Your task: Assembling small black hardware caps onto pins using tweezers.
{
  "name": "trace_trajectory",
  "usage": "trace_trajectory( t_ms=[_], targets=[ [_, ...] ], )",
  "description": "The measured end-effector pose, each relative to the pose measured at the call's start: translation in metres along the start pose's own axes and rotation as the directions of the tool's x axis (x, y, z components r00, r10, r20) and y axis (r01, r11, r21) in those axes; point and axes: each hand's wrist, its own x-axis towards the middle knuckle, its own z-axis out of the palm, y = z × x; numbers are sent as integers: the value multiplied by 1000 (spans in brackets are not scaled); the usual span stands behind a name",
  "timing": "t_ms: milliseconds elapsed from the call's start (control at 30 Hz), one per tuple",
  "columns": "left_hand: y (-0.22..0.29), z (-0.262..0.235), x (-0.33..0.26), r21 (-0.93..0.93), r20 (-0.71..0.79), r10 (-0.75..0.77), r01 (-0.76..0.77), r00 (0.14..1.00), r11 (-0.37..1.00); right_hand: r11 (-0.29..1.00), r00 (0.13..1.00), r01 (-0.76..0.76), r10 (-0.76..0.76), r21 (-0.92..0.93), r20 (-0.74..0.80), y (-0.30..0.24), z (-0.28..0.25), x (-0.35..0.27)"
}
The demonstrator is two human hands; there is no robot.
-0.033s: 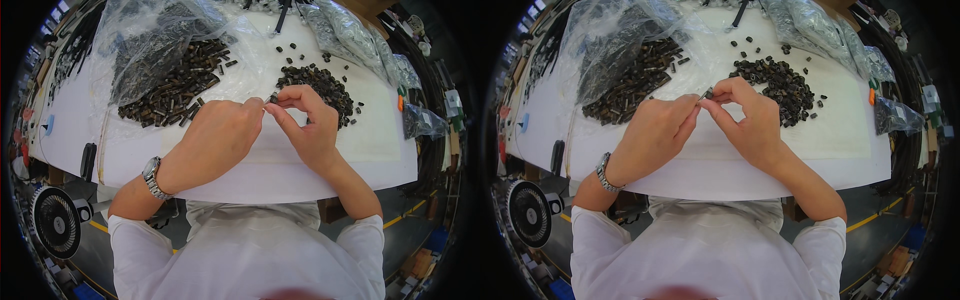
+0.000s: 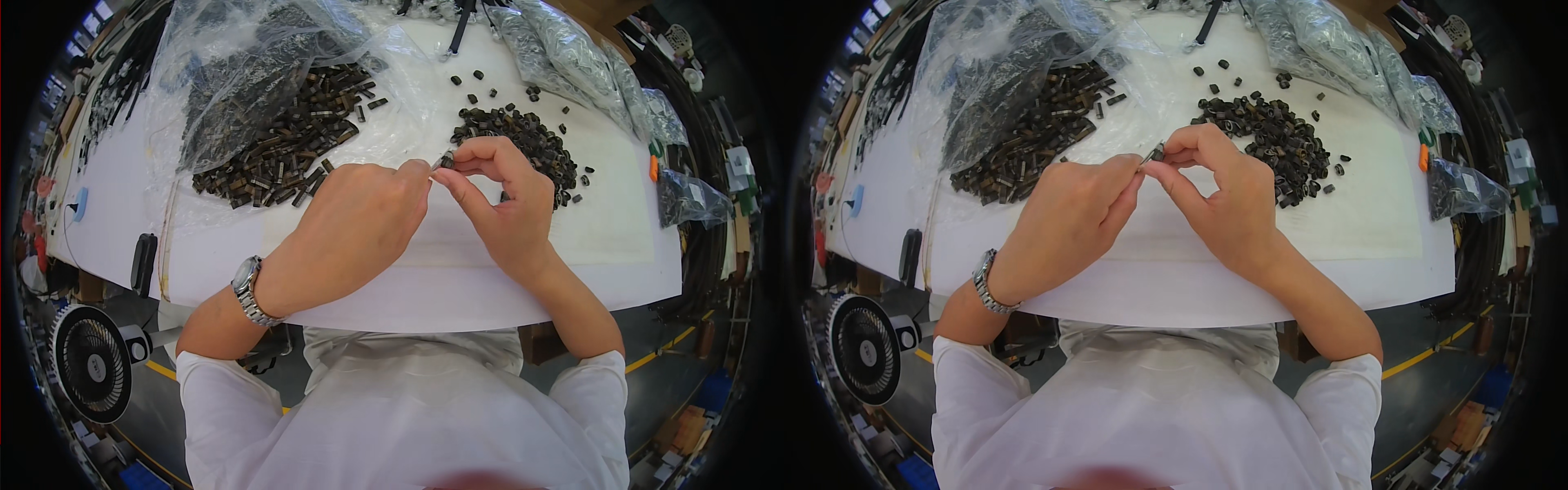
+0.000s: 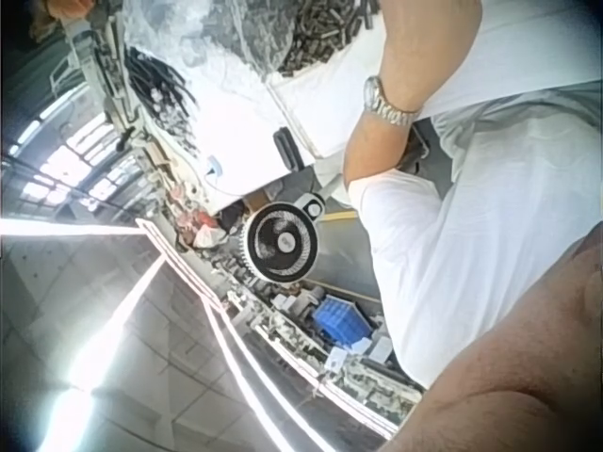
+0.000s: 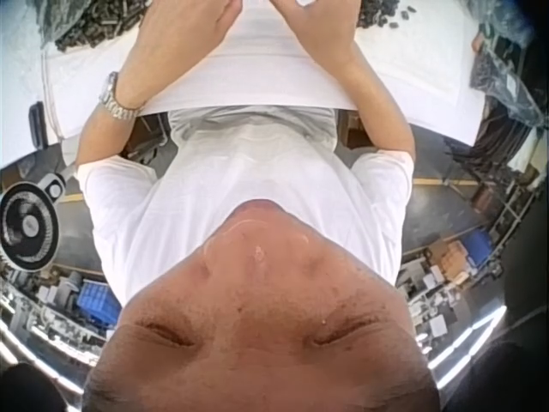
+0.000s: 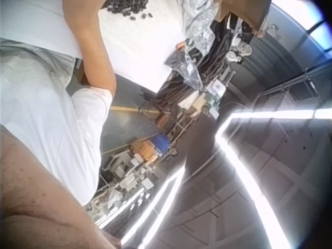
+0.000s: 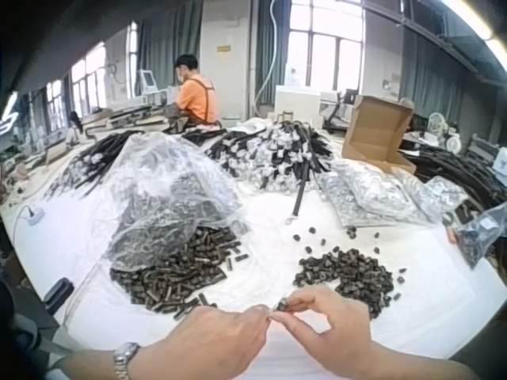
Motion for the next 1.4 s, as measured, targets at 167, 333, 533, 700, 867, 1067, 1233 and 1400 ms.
trace_trajectory(
  t_ms=[167, 333, 533, 700, 867, 1067, 1233, 1400],
  targets=[
    [-2, -1, 1, 24, 5, 19, -19, 1000, 1000, 1000, 1000, -4, 3, -13, -19, -1, 2, -2],
    [-4, -5, 1, 33, 37, 20, -22, 999, 999, 990, 994, 110, -111, -88, -8, 4, 1, -3],
    [-6, 0, -1, 73, 7, 19, -20, 1000, 997, 995, 996, 60, -55, -84, 63, 5, 3, -7],
    [-10, -7, 0, 77, 27, 33, -35, 999, 996, 990, 990, 91, -79, -106, 114, 2, 4, -11],
    [-40, -20, 7, -4, 50, 171, -171, 984, 985, 1000, 967, -24, 22, 7, 255, -1, -3, -9],
    [-54, -44, 23, -537, 645, 60, 396, 762, 745, 779, 832, -387, 65, 493, 550, 0, -23, 6],
    [-58, -36, 22, -668, 636, 130, 458, 761, 586, 478, 719, -647, 123, 594, 684, -1, -30, 15],
    [-56, -23, 17, -772, 589, 199, 473, 783, 424, 280, 708, -682, 21, 676, 706, 13, -26, 8]
  ],
)
